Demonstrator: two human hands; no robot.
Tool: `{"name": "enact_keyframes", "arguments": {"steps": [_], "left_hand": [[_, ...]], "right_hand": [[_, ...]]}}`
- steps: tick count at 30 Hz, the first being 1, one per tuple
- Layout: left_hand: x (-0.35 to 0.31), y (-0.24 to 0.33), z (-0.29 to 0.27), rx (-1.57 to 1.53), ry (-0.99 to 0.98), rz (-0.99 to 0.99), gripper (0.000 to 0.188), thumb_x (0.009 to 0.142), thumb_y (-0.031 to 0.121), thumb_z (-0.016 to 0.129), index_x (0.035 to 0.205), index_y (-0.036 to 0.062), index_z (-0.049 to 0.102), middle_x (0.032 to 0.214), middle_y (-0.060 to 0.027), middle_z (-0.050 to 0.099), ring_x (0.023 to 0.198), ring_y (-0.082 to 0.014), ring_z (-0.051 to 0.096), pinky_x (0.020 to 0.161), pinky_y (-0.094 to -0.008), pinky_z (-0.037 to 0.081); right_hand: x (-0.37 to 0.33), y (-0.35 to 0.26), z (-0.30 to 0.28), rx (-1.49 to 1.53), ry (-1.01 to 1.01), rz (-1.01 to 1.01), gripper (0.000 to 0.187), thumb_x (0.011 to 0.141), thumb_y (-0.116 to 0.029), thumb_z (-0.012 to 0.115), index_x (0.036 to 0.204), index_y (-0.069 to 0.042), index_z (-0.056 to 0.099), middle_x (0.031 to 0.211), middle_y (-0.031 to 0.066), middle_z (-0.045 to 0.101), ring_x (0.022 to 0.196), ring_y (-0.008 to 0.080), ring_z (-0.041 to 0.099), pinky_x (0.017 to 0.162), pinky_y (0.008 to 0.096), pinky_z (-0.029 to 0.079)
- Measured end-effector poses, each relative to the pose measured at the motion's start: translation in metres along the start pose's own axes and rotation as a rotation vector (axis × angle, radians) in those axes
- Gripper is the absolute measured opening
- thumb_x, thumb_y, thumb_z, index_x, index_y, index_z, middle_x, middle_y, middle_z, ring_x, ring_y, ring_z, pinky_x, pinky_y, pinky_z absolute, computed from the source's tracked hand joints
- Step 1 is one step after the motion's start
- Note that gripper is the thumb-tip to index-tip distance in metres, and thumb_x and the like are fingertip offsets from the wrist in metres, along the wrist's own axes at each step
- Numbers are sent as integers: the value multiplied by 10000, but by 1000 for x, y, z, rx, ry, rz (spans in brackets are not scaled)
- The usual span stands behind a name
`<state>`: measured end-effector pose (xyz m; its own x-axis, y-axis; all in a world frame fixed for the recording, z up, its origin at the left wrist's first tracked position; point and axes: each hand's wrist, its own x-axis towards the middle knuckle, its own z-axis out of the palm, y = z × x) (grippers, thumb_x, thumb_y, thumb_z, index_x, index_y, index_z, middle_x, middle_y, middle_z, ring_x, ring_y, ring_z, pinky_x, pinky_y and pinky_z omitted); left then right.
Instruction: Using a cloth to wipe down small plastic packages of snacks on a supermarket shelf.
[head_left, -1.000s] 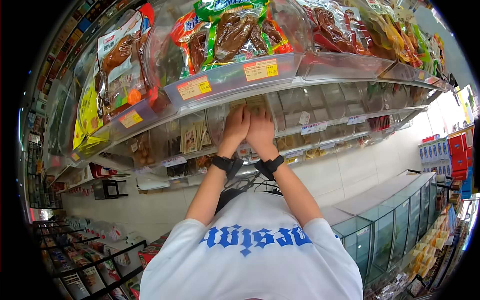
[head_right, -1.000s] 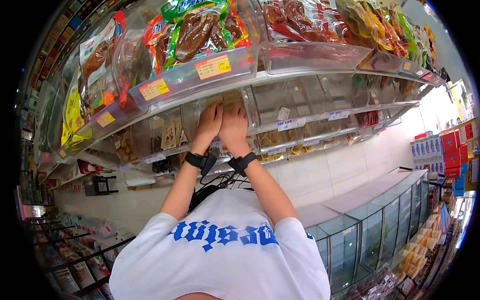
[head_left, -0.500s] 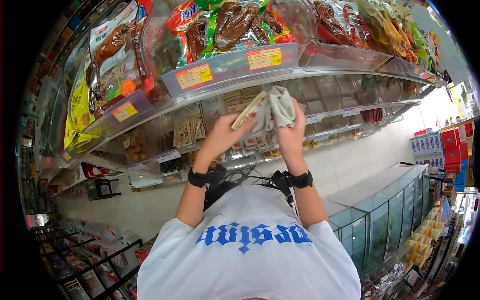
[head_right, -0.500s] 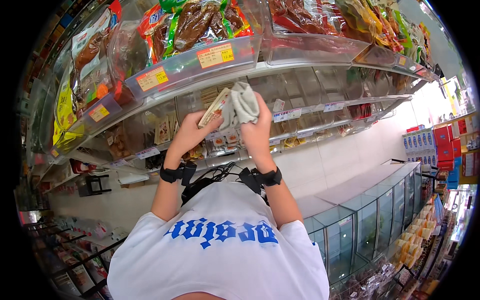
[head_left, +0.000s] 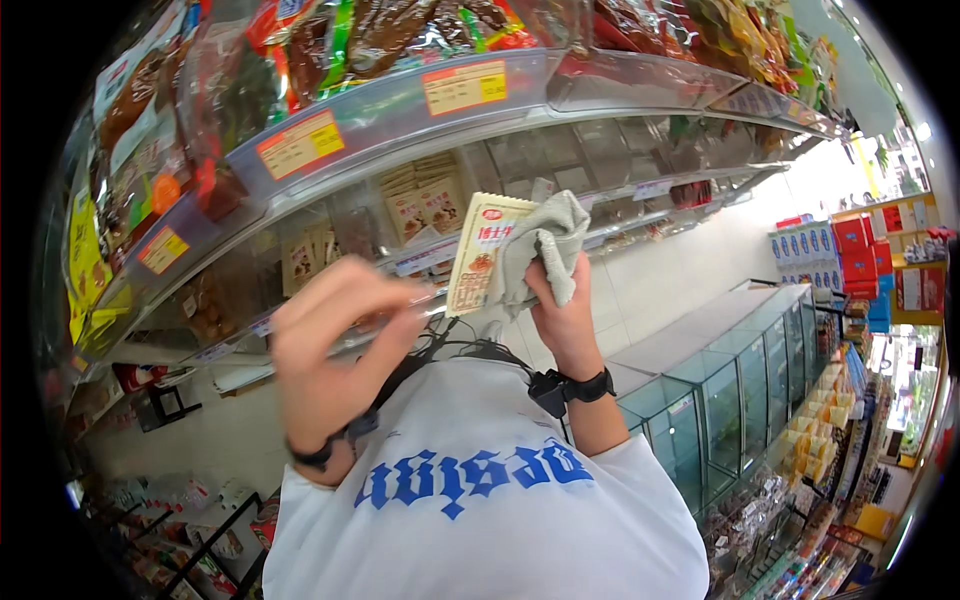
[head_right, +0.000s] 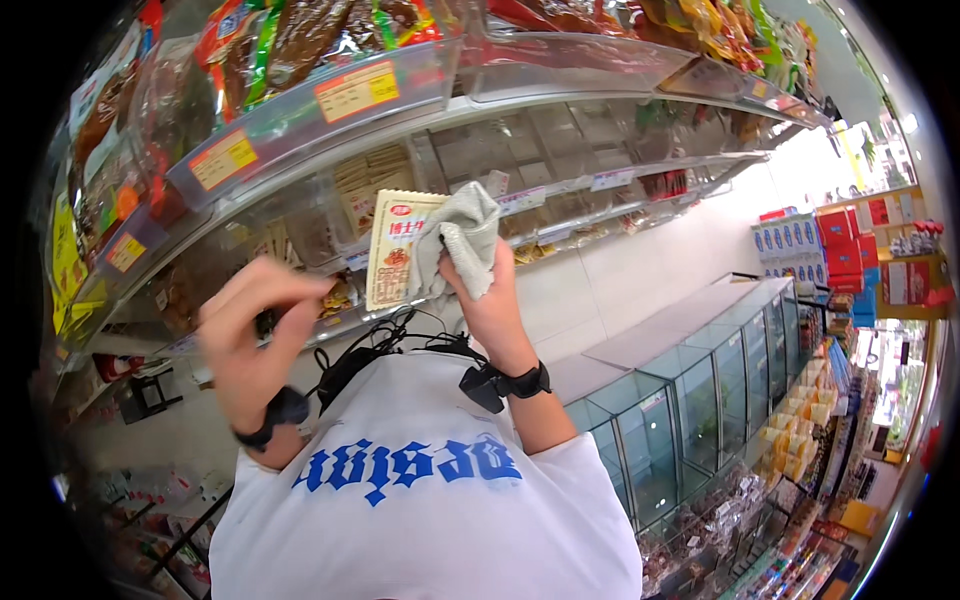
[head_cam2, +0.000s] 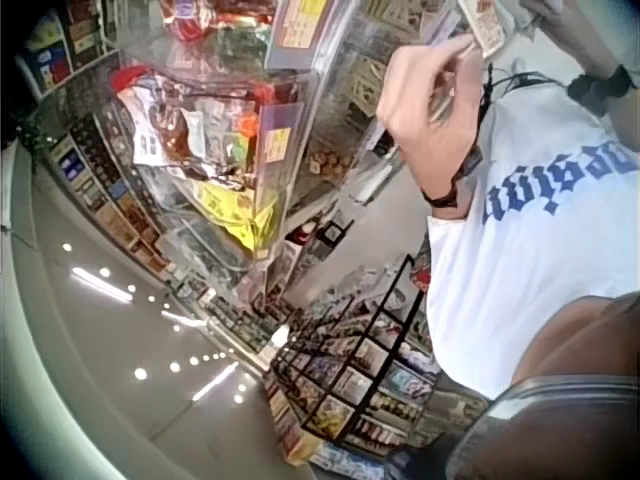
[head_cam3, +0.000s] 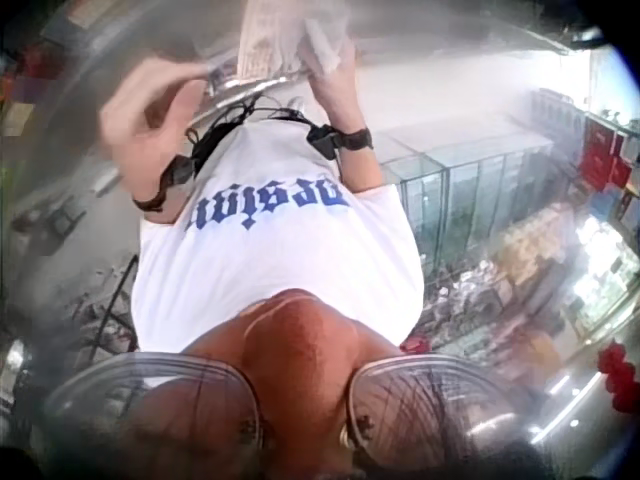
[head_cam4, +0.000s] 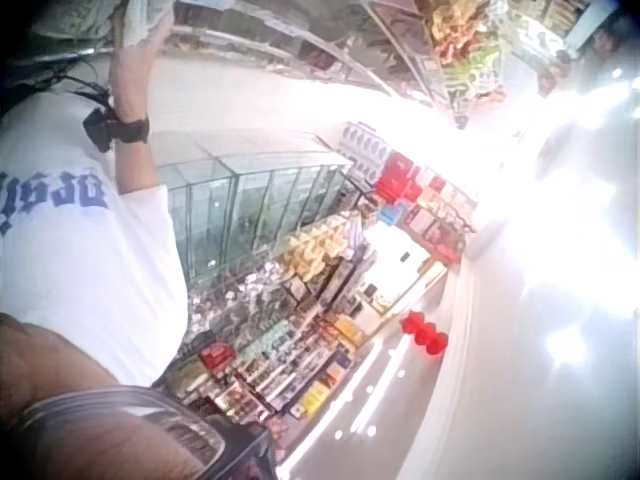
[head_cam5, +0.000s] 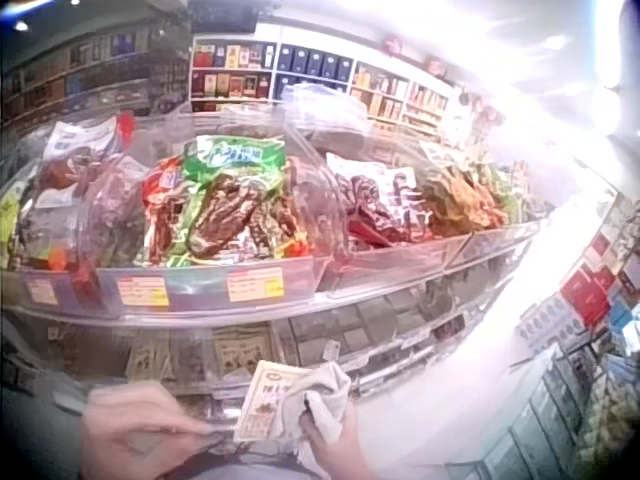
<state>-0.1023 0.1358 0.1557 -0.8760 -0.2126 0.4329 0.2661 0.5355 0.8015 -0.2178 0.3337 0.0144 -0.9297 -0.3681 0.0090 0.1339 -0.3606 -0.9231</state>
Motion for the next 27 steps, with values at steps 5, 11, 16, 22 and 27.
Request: {"name": "enact_keyframes", "arguments": {"steps": [5, 11, 16, 22, 27], "left_hand": [[-35, 33, -54, -674, -189, 541, 246, 884, 299, 764, 859, 83, 649, 643, -6, 677, 499, -76, 620, 409, -172, 387], [10, 63, -54, -1046, -763, 376, 157, 828, 13, 607, 685, -51, 595, 694, -195, 619, 513, -280, 594, 406, -311, 443], [9, 60, -30, -1376, -642, 446, 231, 886, 44, 547, 683, -50, 605, 705, -196, 614, 563, -281, 620, 447, -306, 464], [-7, 46, -58, -1266, -659, 465, 156, 895, 101, 622, 770, 7, 623, 695, -115, 625, 545, -216, 603, 457, -296, 434], [-17, 55, -71, -510, -276, 543, 175, 824, 122, 751, 901, 92, 597, 679, 31, 598, 466, -87, 481, 430, -168, 308]], "right_hand": [[-4, 2, 10, -15, -52, 39, 388, 906, -40, 698, 1262, -16, 544, 1089, 24, 621, 983, 102, 593, 863, 277, 489], [-13, -1, 12, -11, -32, 82, 366, 901, -21, 695, 1239, -29, 554, 1064, 5, 620, 972, 90, 588, 844, 265, 490], [-22, -3, 11, -67, 15, 88, 374, 895, -32, 707, 1234, -32, 550, 1073, 8, 613, 988, 98, 585, 866, 279, 487], [-23, -5, 8, -105, 1, 119, 426, 892, -40, 712, 1267, -35, 510, 1141, 26, 588, 1040, 111, 566, 911, 290, 472], [-21, 0, 5, -73, -41, 94, 403, 904, -43, 701, 1259, -34, 511, 1108, 20, 592, 994, 106, 569, 883, 275, 477]]}}
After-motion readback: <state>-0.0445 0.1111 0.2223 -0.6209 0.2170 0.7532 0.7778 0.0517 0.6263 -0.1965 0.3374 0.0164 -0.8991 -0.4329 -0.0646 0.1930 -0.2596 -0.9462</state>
